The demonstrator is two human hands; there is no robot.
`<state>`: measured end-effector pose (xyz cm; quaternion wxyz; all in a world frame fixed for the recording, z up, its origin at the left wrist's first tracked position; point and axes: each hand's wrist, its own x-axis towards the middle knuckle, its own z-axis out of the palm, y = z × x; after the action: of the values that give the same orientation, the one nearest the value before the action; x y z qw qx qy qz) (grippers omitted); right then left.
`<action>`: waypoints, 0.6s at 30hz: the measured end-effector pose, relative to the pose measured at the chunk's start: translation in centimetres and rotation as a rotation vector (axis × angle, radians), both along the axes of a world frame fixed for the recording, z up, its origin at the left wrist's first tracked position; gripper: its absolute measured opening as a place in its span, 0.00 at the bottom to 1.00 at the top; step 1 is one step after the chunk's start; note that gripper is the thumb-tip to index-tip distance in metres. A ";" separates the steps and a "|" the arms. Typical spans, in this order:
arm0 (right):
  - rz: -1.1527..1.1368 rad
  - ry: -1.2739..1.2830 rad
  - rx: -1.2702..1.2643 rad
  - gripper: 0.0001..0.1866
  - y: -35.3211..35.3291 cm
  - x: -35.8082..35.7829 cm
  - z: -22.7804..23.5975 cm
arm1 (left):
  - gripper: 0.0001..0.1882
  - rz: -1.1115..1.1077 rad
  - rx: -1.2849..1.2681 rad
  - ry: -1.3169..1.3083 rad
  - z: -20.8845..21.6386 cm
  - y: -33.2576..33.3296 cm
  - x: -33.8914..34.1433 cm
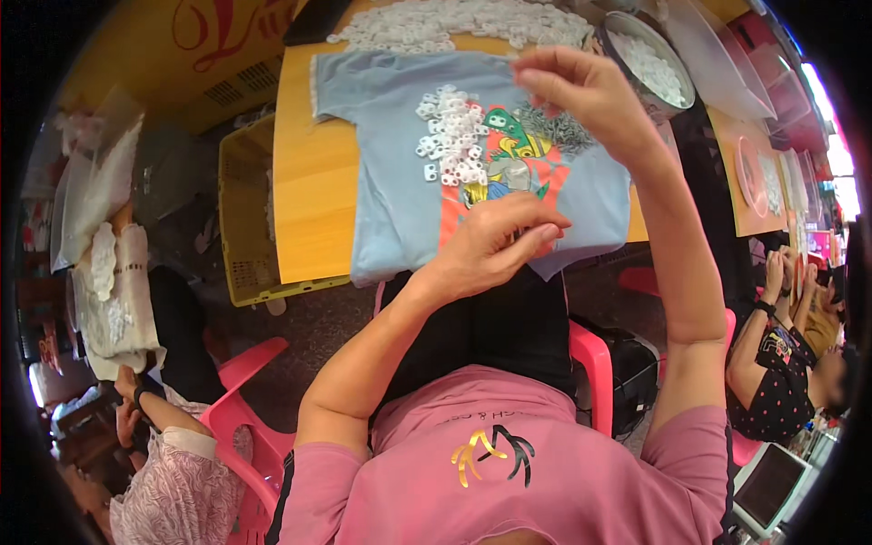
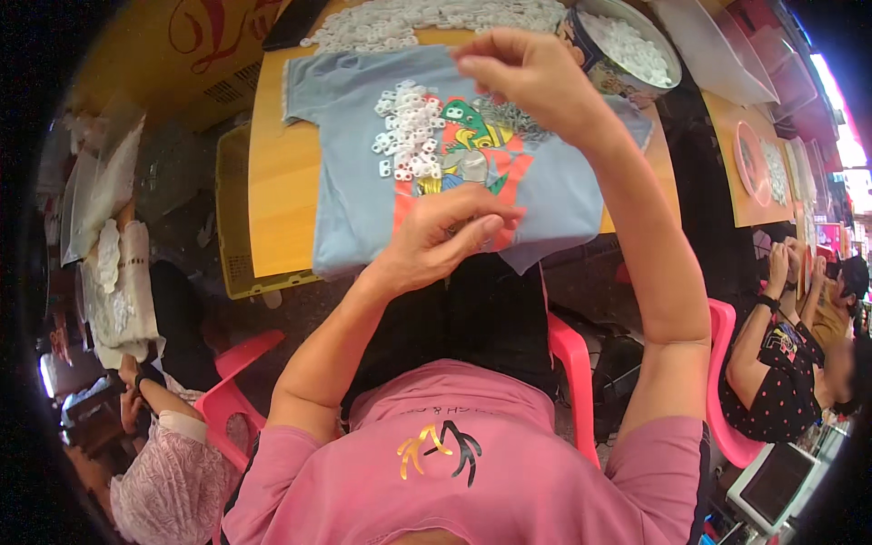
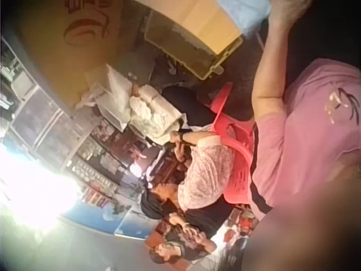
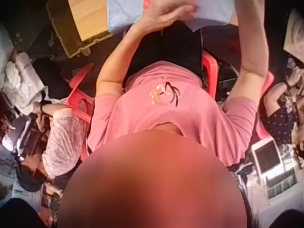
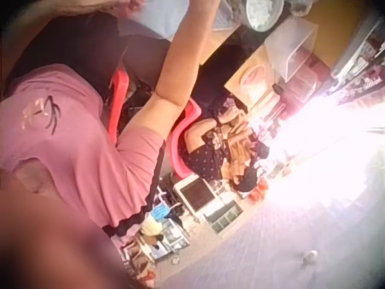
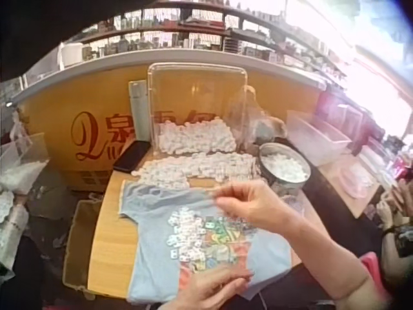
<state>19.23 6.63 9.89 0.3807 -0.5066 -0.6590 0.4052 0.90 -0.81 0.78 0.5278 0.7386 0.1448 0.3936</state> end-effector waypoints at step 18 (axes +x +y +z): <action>-0.029 -0.674 0.439 0.09 -0.8 -1.1 -5.6 | 0.10 0.026 -0.331 -0.044 0.5 -0.4 0.1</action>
<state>18.09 5.85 4.25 0.2483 -0.5267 -0.8107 0.0605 0.95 -1.17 1.29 0.6401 0.6308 0.2057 0.3873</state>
